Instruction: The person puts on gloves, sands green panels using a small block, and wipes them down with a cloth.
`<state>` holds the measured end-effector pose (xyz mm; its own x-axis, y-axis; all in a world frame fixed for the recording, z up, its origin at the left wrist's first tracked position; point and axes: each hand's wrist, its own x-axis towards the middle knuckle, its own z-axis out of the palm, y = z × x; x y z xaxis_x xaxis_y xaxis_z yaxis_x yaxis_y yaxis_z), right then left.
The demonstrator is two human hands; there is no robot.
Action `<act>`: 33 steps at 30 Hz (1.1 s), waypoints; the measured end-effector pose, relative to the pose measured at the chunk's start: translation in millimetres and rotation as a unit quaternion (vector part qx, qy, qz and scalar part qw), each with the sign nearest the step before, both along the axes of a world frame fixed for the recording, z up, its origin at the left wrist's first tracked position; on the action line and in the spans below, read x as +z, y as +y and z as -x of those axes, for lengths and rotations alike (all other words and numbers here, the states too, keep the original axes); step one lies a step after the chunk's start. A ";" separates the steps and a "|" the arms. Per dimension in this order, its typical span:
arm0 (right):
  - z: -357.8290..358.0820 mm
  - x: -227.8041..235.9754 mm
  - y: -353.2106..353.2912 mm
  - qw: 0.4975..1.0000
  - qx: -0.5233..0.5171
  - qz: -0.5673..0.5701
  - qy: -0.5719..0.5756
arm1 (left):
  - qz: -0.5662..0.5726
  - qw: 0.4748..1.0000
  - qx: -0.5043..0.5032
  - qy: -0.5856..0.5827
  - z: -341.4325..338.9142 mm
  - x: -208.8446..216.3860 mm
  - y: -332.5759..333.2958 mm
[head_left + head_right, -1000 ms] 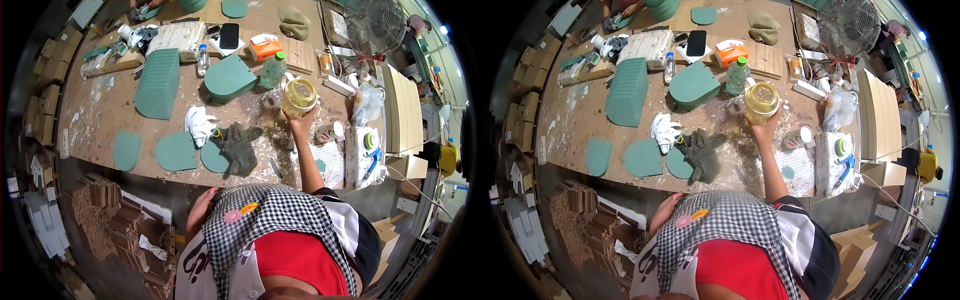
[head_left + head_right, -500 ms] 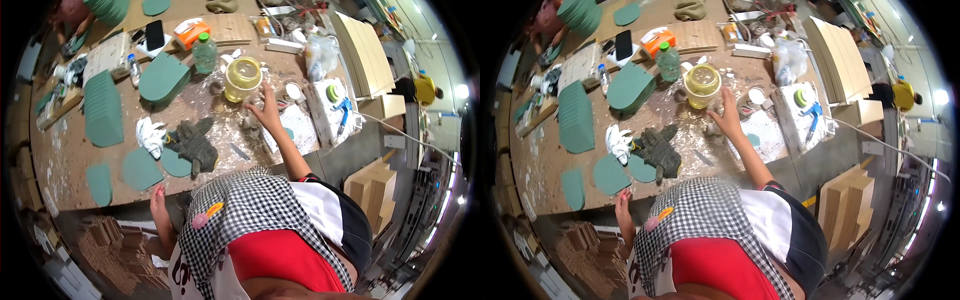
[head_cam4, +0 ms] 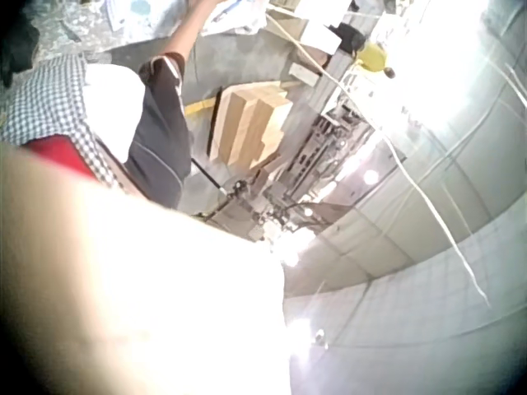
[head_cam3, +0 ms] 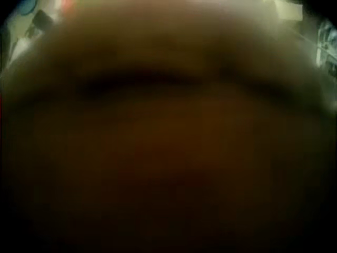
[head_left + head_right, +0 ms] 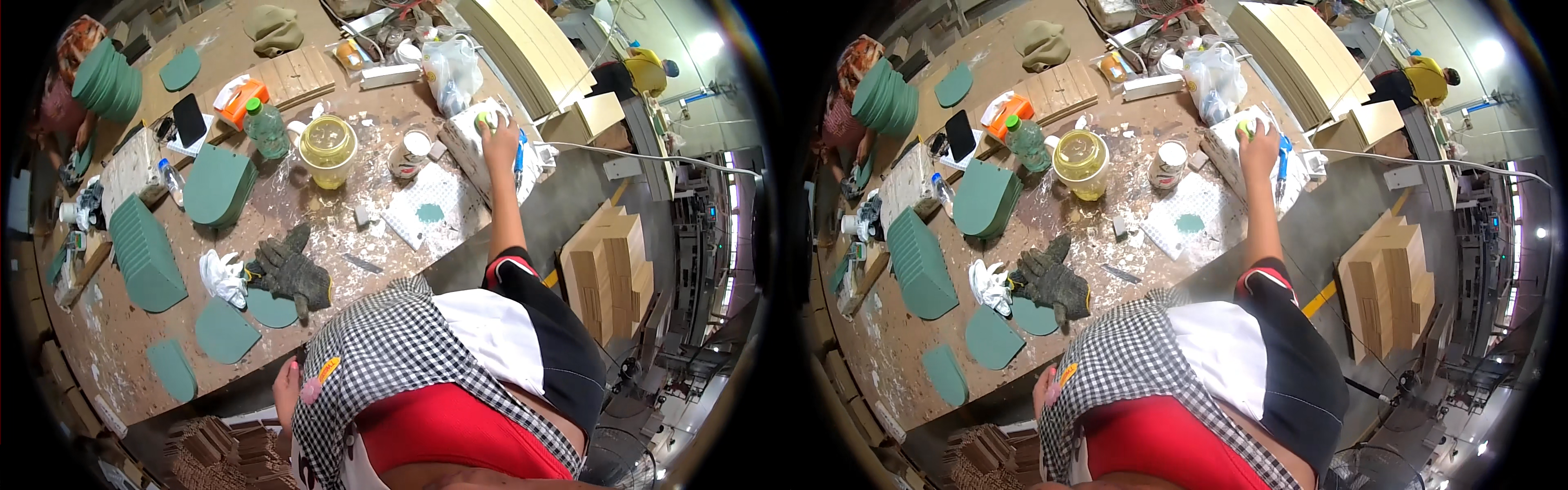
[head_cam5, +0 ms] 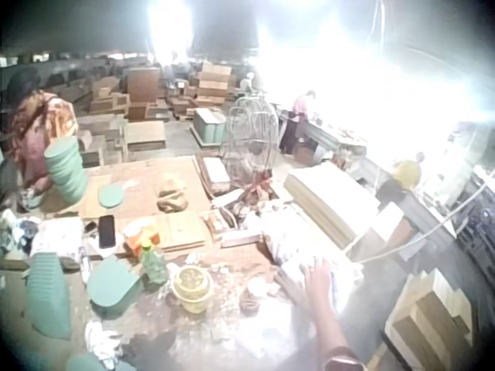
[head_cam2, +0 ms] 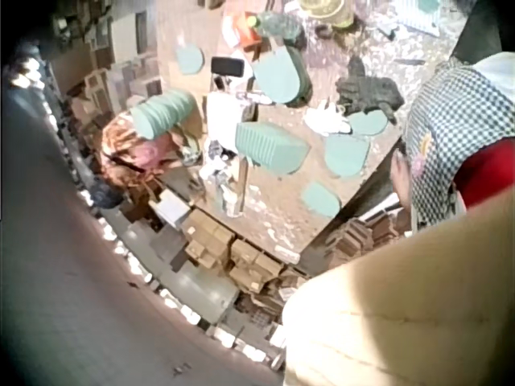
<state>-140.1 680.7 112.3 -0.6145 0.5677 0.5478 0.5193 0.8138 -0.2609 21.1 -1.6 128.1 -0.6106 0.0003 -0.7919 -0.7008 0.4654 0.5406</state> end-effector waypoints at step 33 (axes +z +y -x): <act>143.4 102.1 -238.5 0.763 0.611 0.199 -0.068 | -0.020 0.819 -0.232 0.524 296.1 4.8 285.9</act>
